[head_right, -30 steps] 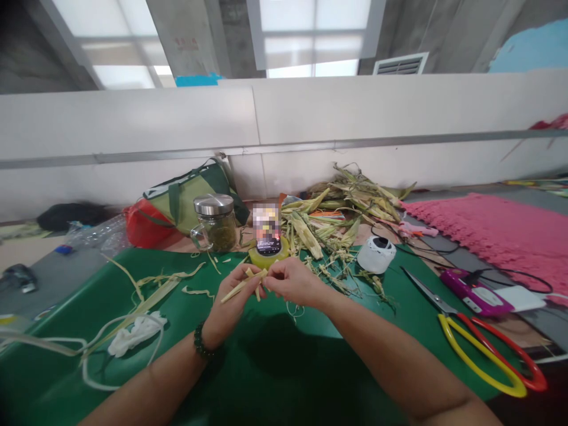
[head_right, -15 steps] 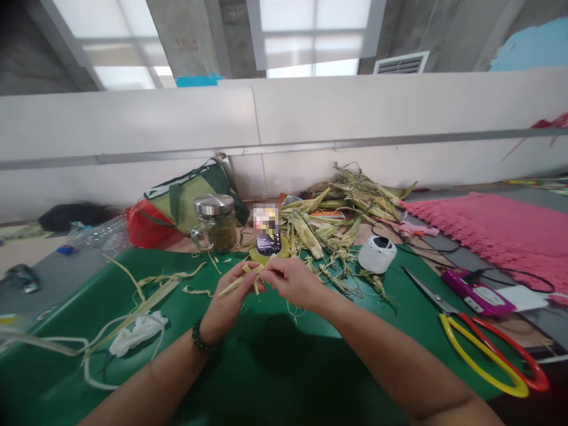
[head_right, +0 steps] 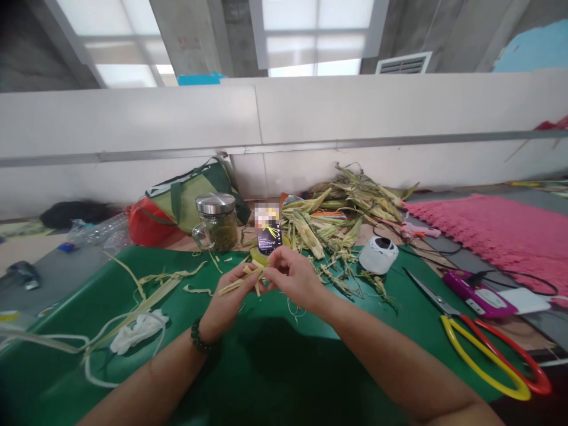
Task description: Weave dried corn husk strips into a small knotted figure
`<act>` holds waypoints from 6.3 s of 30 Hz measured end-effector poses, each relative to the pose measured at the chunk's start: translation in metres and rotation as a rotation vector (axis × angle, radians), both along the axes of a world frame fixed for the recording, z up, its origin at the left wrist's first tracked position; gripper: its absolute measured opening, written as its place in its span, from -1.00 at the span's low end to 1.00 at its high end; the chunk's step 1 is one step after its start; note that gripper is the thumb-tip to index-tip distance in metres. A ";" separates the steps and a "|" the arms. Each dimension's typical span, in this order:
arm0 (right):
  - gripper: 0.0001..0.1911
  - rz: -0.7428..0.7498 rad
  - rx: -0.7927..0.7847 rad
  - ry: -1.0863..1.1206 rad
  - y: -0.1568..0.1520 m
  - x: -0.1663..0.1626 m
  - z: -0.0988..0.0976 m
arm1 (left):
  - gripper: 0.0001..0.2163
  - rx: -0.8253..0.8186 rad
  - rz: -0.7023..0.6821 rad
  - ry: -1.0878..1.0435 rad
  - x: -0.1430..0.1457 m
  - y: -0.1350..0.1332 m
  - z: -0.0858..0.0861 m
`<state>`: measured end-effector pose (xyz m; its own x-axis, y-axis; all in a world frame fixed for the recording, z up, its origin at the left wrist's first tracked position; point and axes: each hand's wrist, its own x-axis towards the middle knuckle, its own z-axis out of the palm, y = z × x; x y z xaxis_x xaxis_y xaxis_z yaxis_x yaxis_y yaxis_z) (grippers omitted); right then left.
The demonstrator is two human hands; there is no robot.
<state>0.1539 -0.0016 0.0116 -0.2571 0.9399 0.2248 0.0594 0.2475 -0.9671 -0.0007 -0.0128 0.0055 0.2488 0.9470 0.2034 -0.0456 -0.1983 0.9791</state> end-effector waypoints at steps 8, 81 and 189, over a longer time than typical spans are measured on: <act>-0.68 0.120 -0.227 -0.202 0.006 0.011 0.008 | -0.75 -0.025 -0.141 0.138 -0.001 -0.002 0.001; -0.82 -0.017 0.113 -0.009 0.001 -0.006 -0.005 | -0.73 -0.019 0.053 -0.029 -0.002 0.004 -0.005; -0.73 0.013 0.369 -0.195 0.015 0.020 -0.005 | -0.79 -0.173 -0.206 -0.051 -0.022 0.002 0.008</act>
<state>0.1735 0.0135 0.0070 -0.3391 0.8016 0.4923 0.2270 0.5776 -0.7841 -0.0224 -0.0110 0.0139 0.4330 0.8994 0.0602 -0.1181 -0.0096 0.9930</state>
